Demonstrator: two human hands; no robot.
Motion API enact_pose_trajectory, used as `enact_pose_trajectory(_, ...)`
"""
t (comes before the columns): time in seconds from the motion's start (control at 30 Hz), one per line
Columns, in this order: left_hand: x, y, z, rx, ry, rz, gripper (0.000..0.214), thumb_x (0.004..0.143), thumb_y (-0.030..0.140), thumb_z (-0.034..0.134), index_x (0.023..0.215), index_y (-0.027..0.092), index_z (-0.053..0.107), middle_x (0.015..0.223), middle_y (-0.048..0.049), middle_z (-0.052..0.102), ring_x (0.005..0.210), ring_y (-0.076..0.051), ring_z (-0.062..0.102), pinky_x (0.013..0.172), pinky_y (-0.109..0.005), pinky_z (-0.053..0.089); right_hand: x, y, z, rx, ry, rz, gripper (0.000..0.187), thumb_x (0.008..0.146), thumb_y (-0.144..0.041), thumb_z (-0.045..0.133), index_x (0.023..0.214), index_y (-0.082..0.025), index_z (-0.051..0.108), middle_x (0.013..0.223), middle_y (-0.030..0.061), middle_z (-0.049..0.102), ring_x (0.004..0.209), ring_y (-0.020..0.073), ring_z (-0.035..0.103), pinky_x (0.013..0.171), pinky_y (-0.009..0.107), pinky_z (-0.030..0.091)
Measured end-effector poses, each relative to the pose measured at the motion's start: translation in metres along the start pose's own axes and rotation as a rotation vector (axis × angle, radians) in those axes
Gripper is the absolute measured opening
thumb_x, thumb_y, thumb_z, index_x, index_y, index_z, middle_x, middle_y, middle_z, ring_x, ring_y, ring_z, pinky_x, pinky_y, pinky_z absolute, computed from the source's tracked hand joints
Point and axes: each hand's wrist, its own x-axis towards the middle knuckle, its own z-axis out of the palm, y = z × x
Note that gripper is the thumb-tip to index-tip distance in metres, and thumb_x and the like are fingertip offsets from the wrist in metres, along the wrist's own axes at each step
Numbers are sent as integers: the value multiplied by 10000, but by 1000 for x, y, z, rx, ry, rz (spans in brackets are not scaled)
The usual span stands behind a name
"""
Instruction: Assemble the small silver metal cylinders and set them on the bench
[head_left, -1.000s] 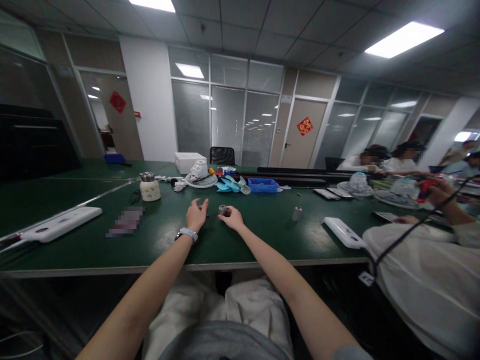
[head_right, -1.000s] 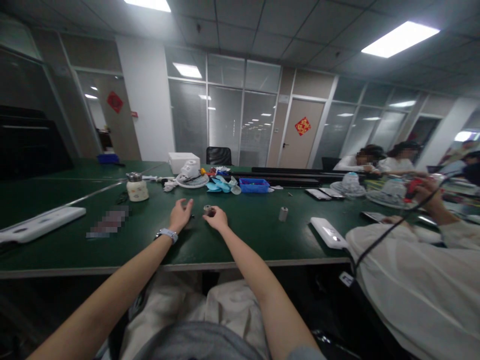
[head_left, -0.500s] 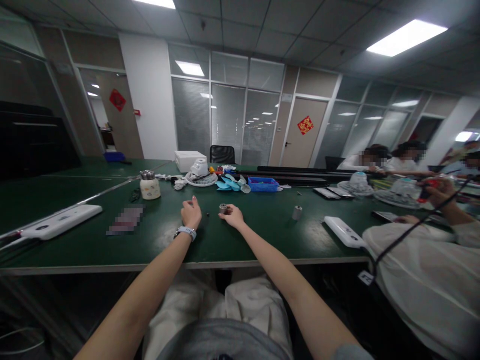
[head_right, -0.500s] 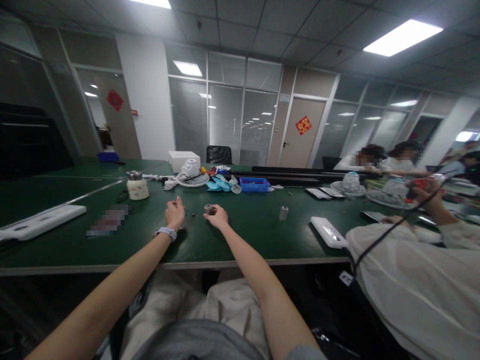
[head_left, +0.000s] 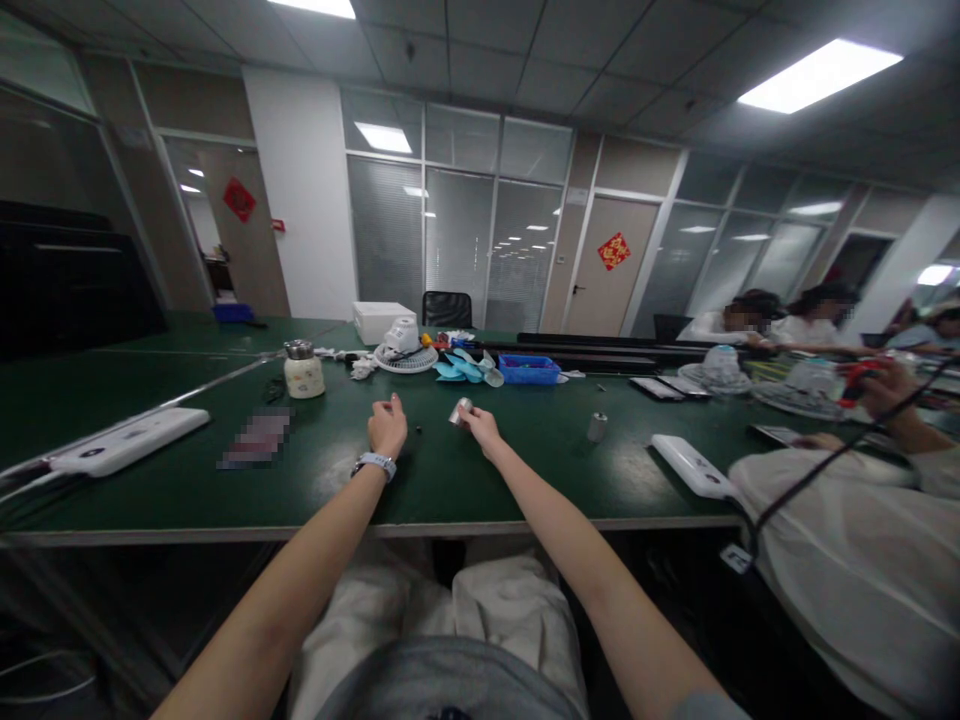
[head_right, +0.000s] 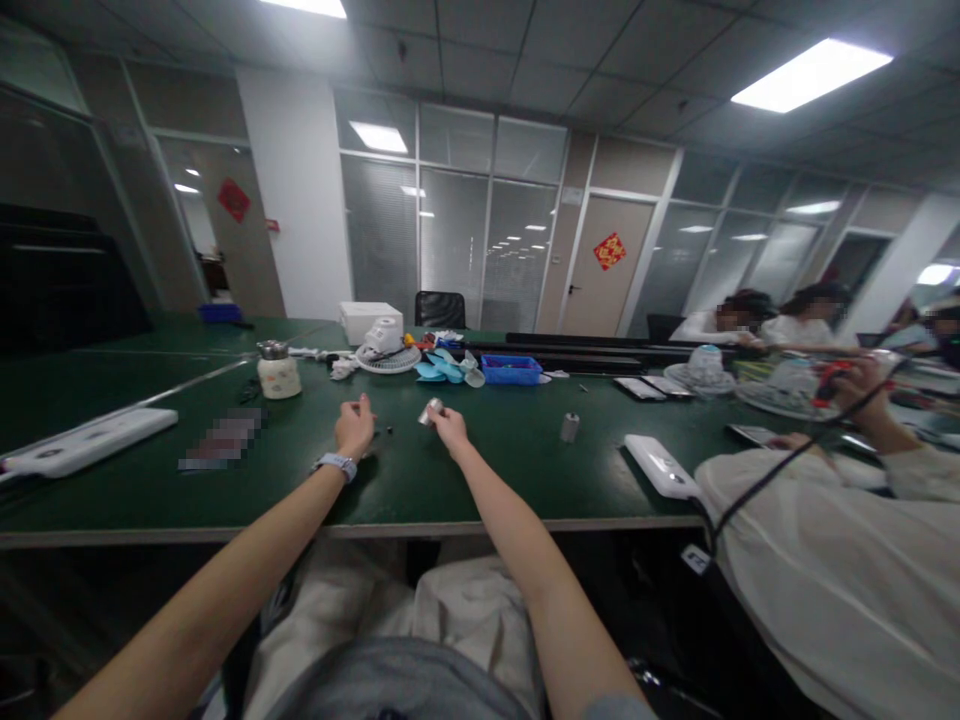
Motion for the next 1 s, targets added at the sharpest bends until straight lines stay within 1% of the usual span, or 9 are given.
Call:
enact_pose_trajectory(0.17,0,-1,0,6,-17,1,501,896,594,277,1030,190,539,911,-136,698,905,-291,641,798,-393,455,4,-2,-2,174,15,105,184,822,-305,619,761,-136,658,674,3,662,576,100,596,556,187,426)
enact_pose_trajectory(0.33,2,-3,2,15,-20,18,492,895,593,279,1014,197,544,896,-126,699,899,-294,639,789,-393,454,-3,-15,-5,372,-11,228,248,897,-342,528,880,-127,650,711,32,668,513,92,592,442,174,353)
enact_pose_trajectory(0.5,3,-4,3,16,-15,9,481,896,586,292,1010,194,547,894,-131,700,908,-291,639,798,-390,450,-9,-26,-10,468,-22,286,308,943,-362,437,931,-132,642,707,36,668,494,90,577,450,179,392)
enact_pose_trajectory(0.67,3,-4,2,10,-22,24,473,897,578,300,1013,194,550,878,-122,702,912,-290,638,803,-391,452,-10,-26,-9,472,27,293,160,891,-286,538,864,-147,614,652,16,640,549,107,606,540,201,471)
enact_pose_trajectory(0.73,3,-4,2,13,-19,18,476,894,581,301,1009,194,553,894,-126,701,910,-291,638,799,-393,453,-9,-24,-9,435,56,244,116,818,-261,638,853,-157,602,683,11,650,601,111,624,588,211,492)
enact_pose_trajectory(0.8,3,-4,3,13,-18,21,473,893,578,301,1004,195,554,909,-128,699,910,-290,637,799,-392,453,-9,-20,-9,332,131,125,237,709,-264,743,864,-162,597,757,19,674,661,120,639,633,222,502)
enact_pose_trajectory(0.87,3,-4,3,10,-12,31,469,894,574,298,1000,196,554,909,-128,698,915,-286,636,802,-387,451,-8,-17,-11,152,232,-37,363,606,-321,805,857,-164,596,804,33,688,702,140,645,656,243,505)
enact_pose_trajectory(0.93,3,-5,3,8,-8,40,467,894,573,295,997,197,552,896,-126,697,913,-283,636,801,-381,451,-9,-14,-14,-50,319,-184,427,553,-425,810,817,-172,590,791,39,692,703,158,644,657,261,501)
enact_pose_trajectory(1.0,3,-5,4,8,-8,45,469,894,577,293,992,199,551,880,-122,696,901,-282,638,795,-379,452,-10,-13,-18,-209,376,-273,441,549,-517,775,770,-190,576,759,32,691,684,163,639,651,266,489)
